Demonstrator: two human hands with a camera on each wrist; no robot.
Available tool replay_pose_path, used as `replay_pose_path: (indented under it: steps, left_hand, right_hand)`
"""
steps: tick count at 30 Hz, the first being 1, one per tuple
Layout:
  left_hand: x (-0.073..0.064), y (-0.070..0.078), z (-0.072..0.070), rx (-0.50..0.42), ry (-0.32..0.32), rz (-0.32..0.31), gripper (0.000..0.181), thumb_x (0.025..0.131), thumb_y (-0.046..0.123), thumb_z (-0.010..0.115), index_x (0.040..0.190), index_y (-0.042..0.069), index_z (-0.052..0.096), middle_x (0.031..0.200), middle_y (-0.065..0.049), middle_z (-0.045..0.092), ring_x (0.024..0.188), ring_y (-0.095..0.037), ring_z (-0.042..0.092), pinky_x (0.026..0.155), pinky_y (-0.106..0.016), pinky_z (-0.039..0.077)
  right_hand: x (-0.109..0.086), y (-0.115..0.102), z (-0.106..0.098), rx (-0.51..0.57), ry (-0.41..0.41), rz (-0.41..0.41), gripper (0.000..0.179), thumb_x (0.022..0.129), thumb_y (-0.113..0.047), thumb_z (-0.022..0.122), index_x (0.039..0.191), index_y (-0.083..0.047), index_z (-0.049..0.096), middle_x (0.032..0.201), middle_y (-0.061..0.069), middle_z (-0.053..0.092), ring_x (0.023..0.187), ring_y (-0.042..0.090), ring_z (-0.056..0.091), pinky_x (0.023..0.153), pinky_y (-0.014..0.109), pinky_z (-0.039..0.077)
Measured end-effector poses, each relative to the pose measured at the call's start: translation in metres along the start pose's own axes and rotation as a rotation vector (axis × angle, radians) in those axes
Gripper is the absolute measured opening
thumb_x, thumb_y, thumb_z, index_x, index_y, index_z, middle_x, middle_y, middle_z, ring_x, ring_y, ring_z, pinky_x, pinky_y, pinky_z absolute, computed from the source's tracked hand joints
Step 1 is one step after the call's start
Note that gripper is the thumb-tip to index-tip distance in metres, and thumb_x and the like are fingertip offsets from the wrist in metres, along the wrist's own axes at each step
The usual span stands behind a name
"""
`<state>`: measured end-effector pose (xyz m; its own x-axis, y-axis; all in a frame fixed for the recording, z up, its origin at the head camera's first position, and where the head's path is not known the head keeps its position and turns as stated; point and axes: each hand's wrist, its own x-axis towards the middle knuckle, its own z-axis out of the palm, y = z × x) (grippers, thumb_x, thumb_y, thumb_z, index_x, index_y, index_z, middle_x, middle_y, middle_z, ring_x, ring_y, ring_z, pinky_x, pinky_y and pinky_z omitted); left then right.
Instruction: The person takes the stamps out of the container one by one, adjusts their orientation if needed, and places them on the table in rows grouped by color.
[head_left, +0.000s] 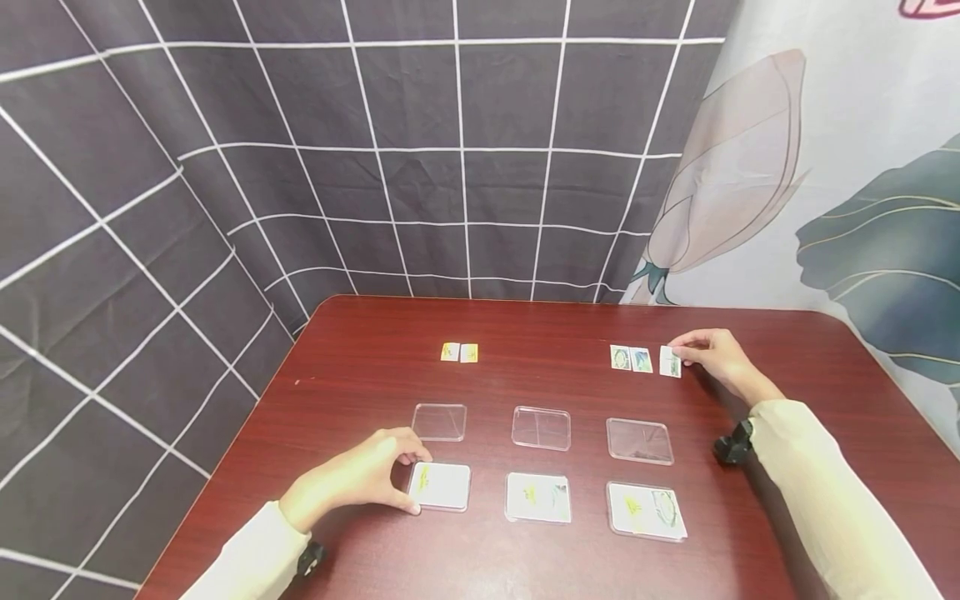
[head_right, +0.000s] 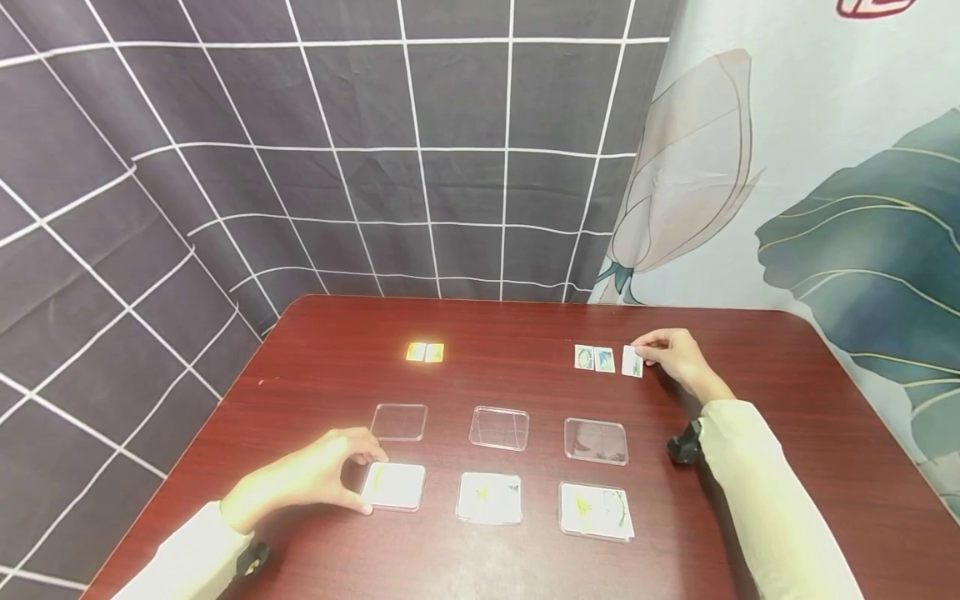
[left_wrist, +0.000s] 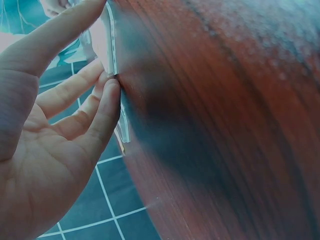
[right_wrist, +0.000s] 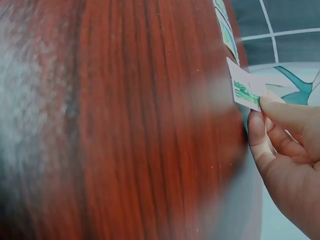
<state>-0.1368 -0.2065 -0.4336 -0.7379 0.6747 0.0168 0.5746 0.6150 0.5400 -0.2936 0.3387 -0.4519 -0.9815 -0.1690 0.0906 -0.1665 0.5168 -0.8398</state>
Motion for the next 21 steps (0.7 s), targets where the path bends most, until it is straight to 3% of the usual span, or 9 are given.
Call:
replay_pose_path:
  steps: [4,10,21]
  left_hand:
    - [-0.0005,0.0007,-0.0003,0.002,0.003,0.006,0.049,0.064,0.029,0.093,0.103,0.009,0.071,0.095,0.008,0.059,0.086,-0.008,0.056,0.079,-0.026,0.050]
    - [-0.0008,0.0005,-0.0003,0.004,0.006,0.008,0.049,0.064,0.030,0.093,0.103,0.010,0.071,0.095,0.008,0.060,0.086,-0.008,0.056,0.079,-0.027,0.049]
    - [-0.0011,0.0001,-0.0003,-0.012,0.002,0.002,0.049,0.065,0.030,0.093,0.103,0.010,0.071,0.096,0.008,0.060,0.087,-0.008,0.056,0.080,-0.027,0.050]
  right_hand:
    - [0.0012,-0.0015,0.0028,-0.038,0.005,-0.007,0.021,0.089,0.004,0.068,0.103,0.020,0.065,0.083,0.012,0.071,0.065,0.005,0.056,0.058,0.021,0.047]
    - [0.0034,-0.0020,0.0051,-0.115,0.015,-0.019,0.018,0.089,0.003,0.069,0.101,0.017,0.068,0.088,0.021,0.070,0.066,0.006,0.055,0.058,0.021,0.046]
    - [0.0055,-0.0047,0.0082,-0.207,0.008,0.013,0.017,0.090,0.000,0.070,0.100,0.014,0.070,0.089,0.020,0.070,0.066,0.009,0.052,0.056,0.023,0.042]
